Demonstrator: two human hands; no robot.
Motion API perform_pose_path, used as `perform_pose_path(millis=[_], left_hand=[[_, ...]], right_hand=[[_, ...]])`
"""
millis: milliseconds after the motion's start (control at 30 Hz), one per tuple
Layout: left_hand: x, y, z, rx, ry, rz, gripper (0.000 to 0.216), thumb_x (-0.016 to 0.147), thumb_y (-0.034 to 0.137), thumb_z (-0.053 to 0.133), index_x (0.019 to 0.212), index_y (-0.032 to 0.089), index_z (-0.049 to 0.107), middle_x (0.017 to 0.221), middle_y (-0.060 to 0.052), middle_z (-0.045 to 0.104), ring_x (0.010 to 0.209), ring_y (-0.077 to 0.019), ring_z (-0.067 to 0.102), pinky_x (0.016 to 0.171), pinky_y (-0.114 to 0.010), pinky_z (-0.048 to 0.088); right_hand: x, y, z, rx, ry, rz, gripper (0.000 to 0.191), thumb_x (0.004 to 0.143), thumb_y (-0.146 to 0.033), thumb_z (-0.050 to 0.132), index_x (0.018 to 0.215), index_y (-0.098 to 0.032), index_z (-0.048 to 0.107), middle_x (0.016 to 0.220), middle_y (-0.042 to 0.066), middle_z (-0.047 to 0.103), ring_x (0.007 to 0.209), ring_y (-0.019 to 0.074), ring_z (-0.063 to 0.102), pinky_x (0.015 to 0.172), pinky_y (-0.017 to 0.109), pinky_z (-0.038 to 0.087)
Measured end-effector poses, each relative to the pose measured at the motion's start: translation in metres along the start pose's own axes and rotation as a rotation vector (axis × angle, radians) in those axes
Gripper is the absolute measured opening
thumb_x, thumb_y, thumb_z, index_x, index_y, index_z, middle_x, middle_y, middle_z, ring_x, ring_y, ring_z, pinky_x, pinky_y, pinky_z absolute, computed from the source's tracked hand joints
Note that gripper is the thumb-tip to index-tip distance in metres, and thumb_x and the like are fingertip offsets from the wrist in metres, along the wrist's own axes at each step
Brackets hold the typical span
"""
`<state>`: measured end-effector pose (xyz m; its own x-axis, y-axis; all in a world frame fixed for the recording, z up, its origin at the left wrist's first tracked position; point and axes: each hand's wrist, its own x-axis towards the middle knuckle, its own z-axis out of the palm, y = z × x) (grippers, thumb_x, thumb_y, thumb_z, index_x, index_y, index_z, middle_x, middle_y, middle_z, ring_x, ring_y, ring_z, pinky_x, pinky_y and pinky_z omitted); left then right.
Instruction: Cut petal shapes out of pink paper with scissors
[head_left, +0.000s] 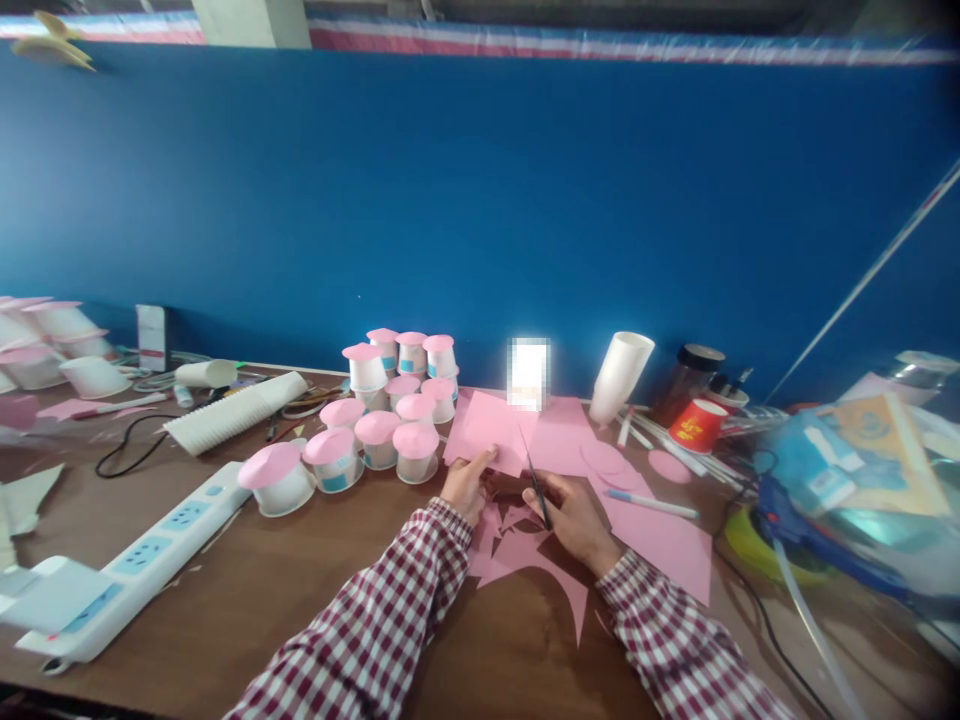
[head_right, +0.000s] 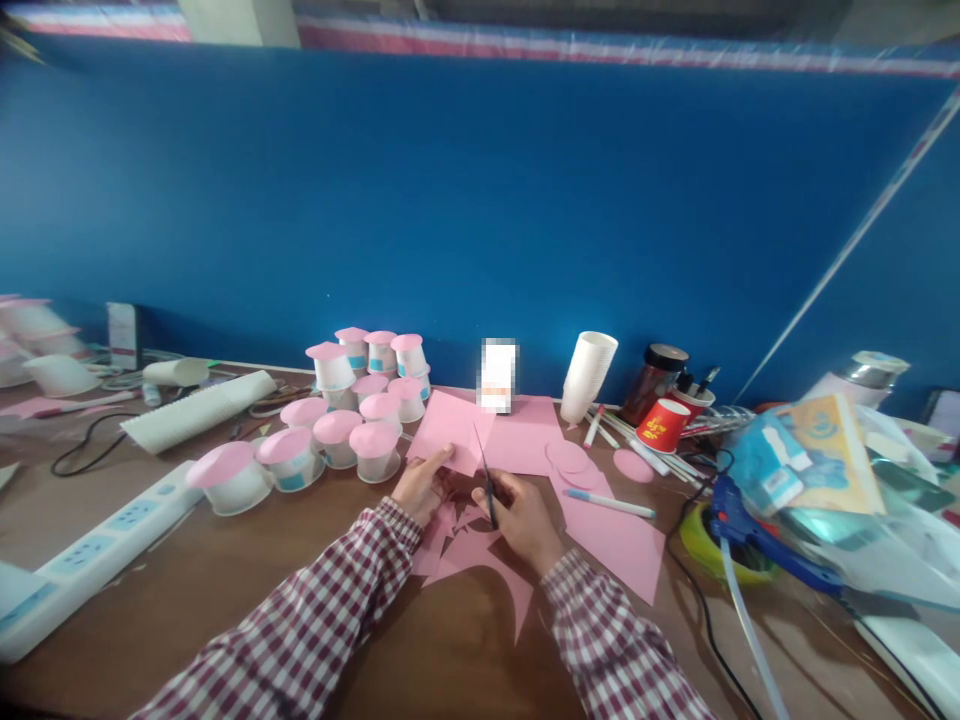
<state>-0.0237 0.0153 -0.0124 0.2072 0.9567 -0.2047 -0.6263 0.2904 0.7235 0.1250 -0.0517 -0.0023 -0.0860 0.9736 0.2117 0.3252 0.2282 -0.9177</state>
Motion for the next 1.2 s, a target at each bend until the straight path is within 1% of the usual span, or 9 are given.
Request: perform_pose_path(millis=[67,167,367,567,667,800,933,1033,1200], left_hand=[[-0.0002,0.0002,0.0002,0.006,-0.003,0.007,0.026,0.062,0.028,0.076,0.067,0.01,0.058,0.057,-0.006,0.063,0.052,-0.0159,0.06,0.052,-0.028,0.051],[-0.0003,0.0004,0.0006,-0.007,0.028,0.019,0.025,0.06,0.026,0.078,0.065,0.01,0.058,0.058,-0.005,0.063,0.053,-0.0145,0.06,0.053,-0.026,0.051],[-0.0034,0.0021,0.0028,-0.023,-0.006,0.032,0.024,0.061,0.025,0.077,0.068,0.009,0.061,0.063,-0.008,0.065,0.057,-0.0162,0.062,0.057,-0.029,0.052],[-0.004,0.0035,0.0036,-0.056,0.009,0.03,0.022,0.06,0.021,0.078,0.068,0.009,0.06,0.063,-0.006,0.065,0.058,-0.0155,0.063,0.055,-0.026,0.051],[-0.0035,0.0033,0.0034,-0.067,0.0,0.037,0.022,0.06,0.02,0.077,0.069,0.01,0.06,0.066,-0.006,0.066,0.063,-0.0166,0.064,0.059,-0.026,0.053],[-0.0042,0.0039,0.0052,-0.068,0.002,0.072,0.023,0.062,0.019,0.076,0.078,0.012,0.061,0.071,-0.006,0.067,0.067,-0.0165,0.065,0.059,-0.025,0.053],[-0.0059,0.0052,0.0079,-0.068,0.06,0.082,0.03,0.062,0.017,0.076,0.089,0.011,0.063,0.081,-0.008,0.069,0.069,-0.0167,0.065,0.058,-0.025,0.054],[-0.0062,0.0045,0.0083,-0.049,0.095,0.08,0.028,0.06,0.017,0.077,0.083,0.008,0.064,0.077,-0.009,0.068,0.066,-0.0175,0.065,0.056,-0.026,0.054],[-0.0068,0.0006,0.0074,0.036,0.068,0.098,0.027,0.056,0.022,0.08,0.072,0.007,0.065,0.067,-0.009,0.067,0.06,-0.0169,0.063,0.053,-0.026,0.052]], right_hand=[[-0.0006,-0.0013,-0.0002,-0.005,-0.005,0.017,0.033,0.081,-0.038,0.056,0.103,-0.014,0.064,0.074,0.003,0.064,0.063,0.0152,0.057,0.055,0.023,0.046],[-0.001,-0.0009,-0.0003,-0.01,-0.004,0.026,0.035,0.081,-0.04,0.056,0.102,-0.014,0.065,0.069,0.002,0.062,0.058,0.0136,0.053,0.051,0.022,0.044],[-0.0009,0.0031,0.0005,-0.035,0.01,0.013,0.037,0.08,-0.043,0.057,0.101,-0.014,0.066,0.07,0.003,0.062,0.061,0.0156,0.054,0.053,0.023,0.045],[-0.0008,0.001,-0.0006,-0.068,0.008,0.012,0.042,0.08,-0.044,0.056,0.105,-0.011,0.065,0.06,0.0,0.056,0.053,0.0126,0.048,0.049,0.022,0.043],[-0.0008,-0.0016,-0.0014,-0.066,0.014,0.026,0.044,0.08,-0.044,0.057,0.107,-0.01,0.065,0.059,0.0,0.055,0.052,0.012,0.048,0.049,0.022,0.044],[-0.0009,-0.005,-0.0016,-0.044,-0.006,0.034,0.042,0.08,-0.043,0.057,0.107,-0.011,0.065,0.058,-0.001,0.055,0.052,0.0117,0.05,0.051,0.023,0.047],[-0.0013,-0.0018,-0.0002,0.037,-0.043,0.041,0.043,0.08,-0.042,0.058,0.11,-0.012,0.064,0.061,0.0,0.058,0.055,0.013,0.054,0.054,0.024,0.05],[-0.0015,0.0022,0.0011,0.091,-0.058,0.052,0.043,0.079,-0.041,0.06,0.111,-0.013,0.063,0.066,0.001,0.06,0.059,0.0138,0.057,0.057,0.025,0.051],[-0.0023,-0.0057,0.0014,0.142,-0.056,0.091,0.04,0.081,-0.042,0.056,0.108,-0.014,0.063,0.068,0.002,0.061,0.057,0.0138,0.056,0.057,0.027,0.053]])
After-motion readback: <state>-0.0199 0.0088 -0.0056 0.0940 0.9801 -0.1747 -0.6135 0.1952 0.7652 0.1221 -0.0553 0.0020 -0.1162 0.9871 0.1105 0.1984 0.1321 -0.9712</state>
